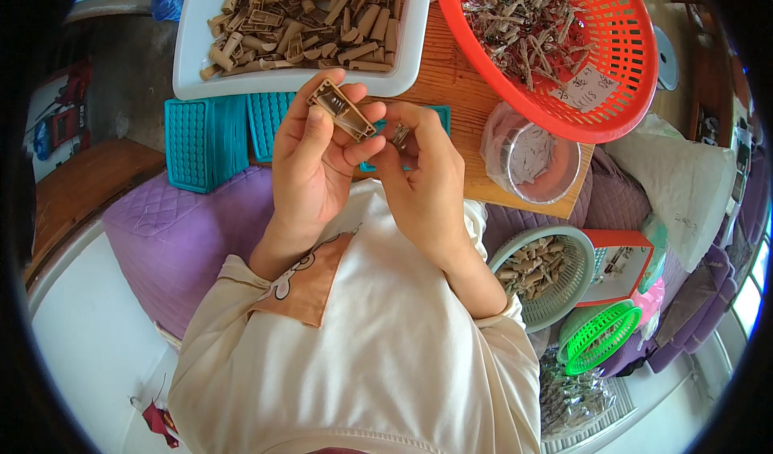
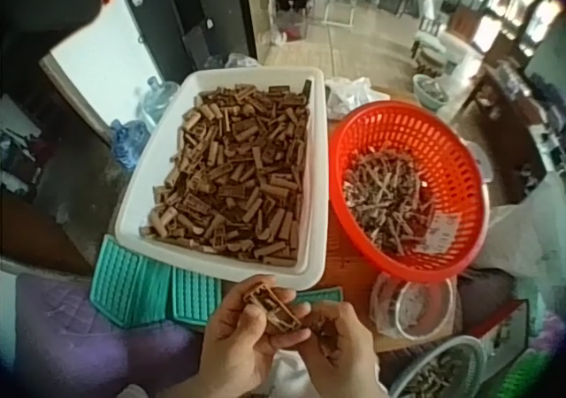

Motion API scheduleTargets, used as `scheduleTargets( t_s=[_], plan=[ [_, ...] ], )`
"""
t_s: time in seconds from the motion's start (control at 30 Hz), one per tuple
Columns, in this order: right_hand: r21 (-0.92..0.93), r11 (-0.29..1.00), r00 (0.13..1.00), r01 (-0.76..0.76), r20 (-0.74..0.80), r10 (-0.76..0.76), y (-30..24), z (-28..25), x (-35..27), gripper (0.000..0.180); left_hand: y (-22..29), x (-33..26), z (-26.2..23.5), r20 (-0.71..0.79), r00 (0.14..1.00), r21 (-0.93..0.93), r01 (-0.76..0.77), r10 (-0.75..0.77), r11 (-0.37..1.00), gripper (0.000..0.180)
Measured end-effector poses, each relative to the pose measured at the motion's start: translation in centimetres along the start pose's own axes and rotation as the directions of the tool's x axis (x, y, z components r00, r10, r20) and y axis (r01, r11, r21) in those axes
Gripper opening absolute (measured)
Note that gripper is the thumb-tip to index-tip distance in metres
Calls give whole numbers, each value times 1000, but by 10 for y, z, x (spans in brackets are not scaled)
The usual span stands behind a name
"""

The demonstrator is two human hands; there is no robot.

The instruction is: The person assembles small cylinders into plastic molds by hand, then organizes the materials into baskets and plastic containers.

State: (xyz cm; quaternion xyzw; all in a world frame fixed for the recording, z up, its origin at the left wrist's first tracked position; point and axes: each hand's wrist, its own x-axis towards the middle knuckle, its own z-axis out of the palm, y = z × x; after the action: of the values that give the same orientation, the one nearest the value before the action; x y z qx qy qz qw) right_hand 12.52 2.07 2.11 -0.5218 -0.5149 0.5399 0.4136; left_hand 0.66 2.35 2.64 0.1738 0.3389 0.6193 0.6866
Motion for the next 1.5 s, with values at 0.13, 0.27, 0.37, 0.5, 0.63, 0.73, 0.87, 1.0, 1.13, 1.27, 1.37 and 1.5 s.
scheduleTargets(
  t_s=[0.13, 0.27, 0.37, 0.5, 0.63, 0.73, 0.87, 1.0, 1.13, 1.27, 1.37, 1.5],
  plan=[
    [40, 998, 998, -58, -32, 59, -1, 0, 8, 38, -2, -2, -4, 11, 992, -205, 126, -126, 971, 31],
    [-55, 998, 996, -17, 89, 22, 6, -6, 14, 42, -4, -2, -8, 19, 990, -239, 142, -142, 960, 32],
    [-73, 996, 991, -42, 124, 50, 5, -6, 18, 43, -8, -1, -11, 28, 987, -260, 162, -160, 952, 32],
    [-98, 995, 990, 1, 140, 12, 4, -7, 23, 42, -9, -2, -11, -1, 988, -185, 152, -155, 971, 33],
    [85, 994, 984, 63, 164, -77, 4, -8, 19, 41, -11, -3, -12, 7, 999, 89, 35, -36, 995, 34],
    [255, 966, 996, 28, 78, -50, 8, -2, 14, 40, -11, -6, -13, 50, 999, 222, -20, 9, 975, 34],
    [126, 992, 999, 0, 39, -5, 7, 1, 14, 39, -20, -13, -10, 27, 999, 302, -39, 32, 953, 28],
    [-161, 982, 996, 94, 26, -91, 10, 3, 12, 37, -25, -16, -10, 36, 993, 526, -117, 115, 842, 27],
    [-93, 994, 992, -65, 100, 75, 13, 0, 16, 36, -24, -15, -21, 3, 1000, 465, -13, 13, 885, 30],
    [1, 1000, 977, -3, 212, 3, 17, -3, 16, 33, -16, -18, -36, -47, 996, 316, 81, -69, 945, 35],
    [-174, 982, 946, -75, 298, 125, 19, -20, 14, 24, 3, -19, -52, -139, 977, 263, 193, -161, 945, 35],
    [-447, 893, 955, 44, 280, 94, 47, -20, 14, 19, 5, -24, -77, -177, 960, 262, 256, -215, 930, 30]
  ],
)
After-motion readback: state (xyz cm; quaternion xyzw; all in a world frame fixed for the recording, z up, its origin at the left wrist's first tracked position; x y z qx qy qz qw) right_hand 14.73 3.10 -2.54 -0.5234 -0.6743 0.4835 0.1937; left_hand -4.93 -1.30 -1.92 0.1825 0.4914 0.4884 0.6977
